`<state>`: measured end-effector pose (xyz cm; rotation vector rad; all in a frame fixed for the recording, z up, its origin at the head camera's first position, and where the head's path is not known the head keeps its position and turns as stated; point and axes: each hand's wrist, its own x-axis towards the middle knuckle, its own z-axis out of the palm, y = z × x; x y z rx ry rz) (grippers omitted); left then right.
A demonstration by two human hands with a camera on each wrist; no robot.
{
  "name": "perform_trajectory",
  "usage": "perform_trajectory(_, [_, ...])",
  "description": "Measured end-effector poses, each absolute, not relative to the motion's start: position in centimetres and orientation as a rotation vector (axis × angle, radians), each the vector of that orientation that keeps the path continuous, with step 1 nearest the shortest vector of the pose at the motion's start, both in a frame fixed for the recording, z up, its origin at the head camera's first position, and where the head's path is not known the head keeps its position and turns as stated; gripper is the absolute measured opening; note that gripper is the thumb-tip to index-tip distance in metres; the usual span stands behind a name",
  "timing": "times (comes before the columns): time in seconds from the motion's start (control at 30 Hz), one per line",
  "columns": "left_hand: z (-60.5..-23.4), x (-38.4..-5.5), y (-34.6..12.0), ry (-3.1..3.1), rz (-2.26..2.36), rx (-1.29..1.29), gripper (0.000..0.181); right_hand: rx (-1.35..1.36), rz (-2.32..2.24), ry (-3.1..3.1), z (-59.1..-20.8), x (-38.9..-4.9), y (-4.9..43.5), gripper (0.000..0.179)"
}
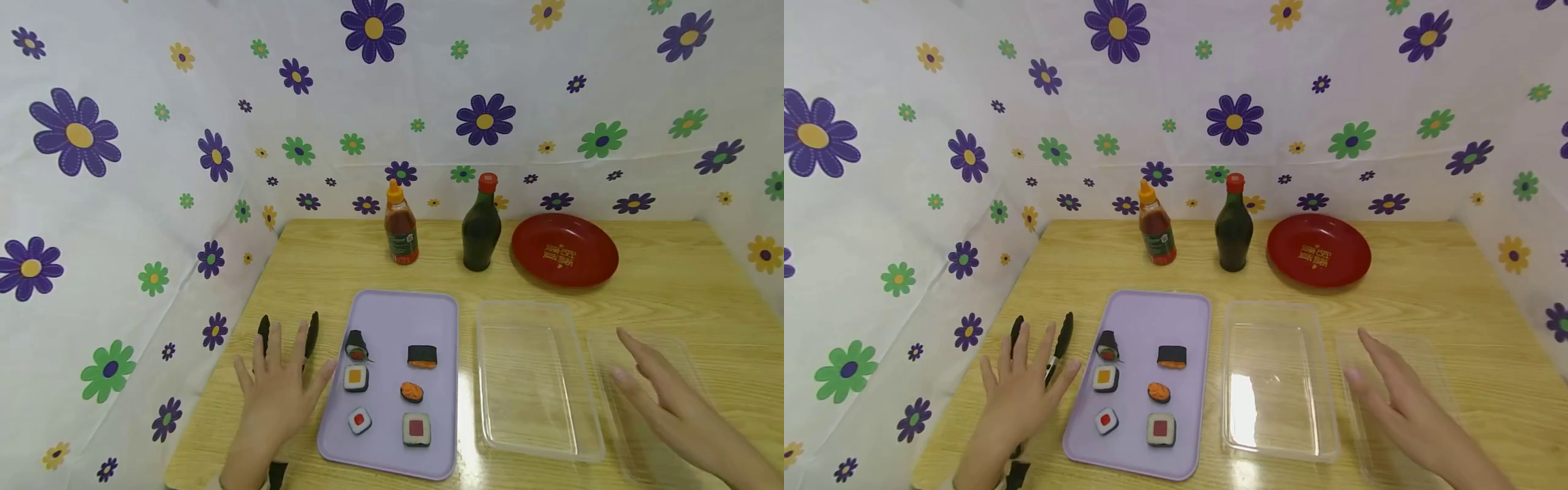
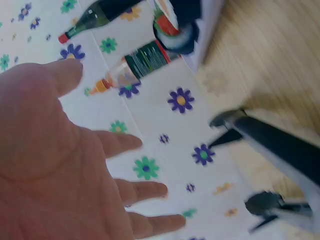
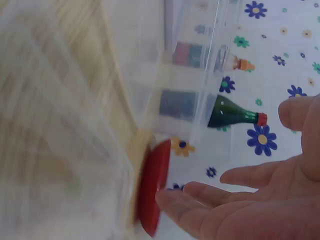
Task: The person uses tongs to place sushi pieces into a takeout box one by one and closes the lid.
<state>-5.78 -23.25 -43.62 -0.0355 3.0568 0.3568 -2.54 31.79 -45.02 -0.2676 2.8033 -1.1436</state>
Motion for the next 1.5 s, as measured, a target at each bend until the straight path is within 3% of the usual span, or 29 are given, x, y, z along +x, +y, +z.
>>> perform_trajectory(0.3, [-43.6,-5.1,-25.8,2.828,0.331,-0.434,0.137,-0.221,-1.457,2.457,-46.5,-3.8,30.7,0.054])
perform_trajectory(0.47, [-44.4,-4.9,-26.3,2.749,0.346,-0.498,0.147,-0.115,-1.516,2.313,-46.4,-4.0,30.3,0.058])
perform_trajectory(0.6, [-45.0,-4.6,-26.8,2.729,0.378,-0.493,0.137,-0.13,-1.555,2.279,-46.7,-4.1,30.1,0.056])
perform_trajectory(0.83, [-45.7,-4.7,-27.7,2.74,0.395,-0.443,0.096,-0.145,-1.617,2.267,-47.1,-4.0,29.8,0.05])
perform_trajectory(1.0, [-45.9,-5.0,-28.3,2.703,0.474,-0.405,0.096,-0.208,-1.652,2.286,-47.1,-4.2,29.9,0.043])
perform_trajectory(1.17, [-45.6,-5.3,-28.7,2.663,0.612,-0.41,0.091,-0.216,-1.632,2.292,-46.8,-4.3,29.9,0.05])
perform_trajectory(1.5, [-45.0,-6.0,-29.0,2.817,0.552,-0.577,0.12,-0.172,-1.673,2.282,-46.9,-4.1,29.6,0.041])
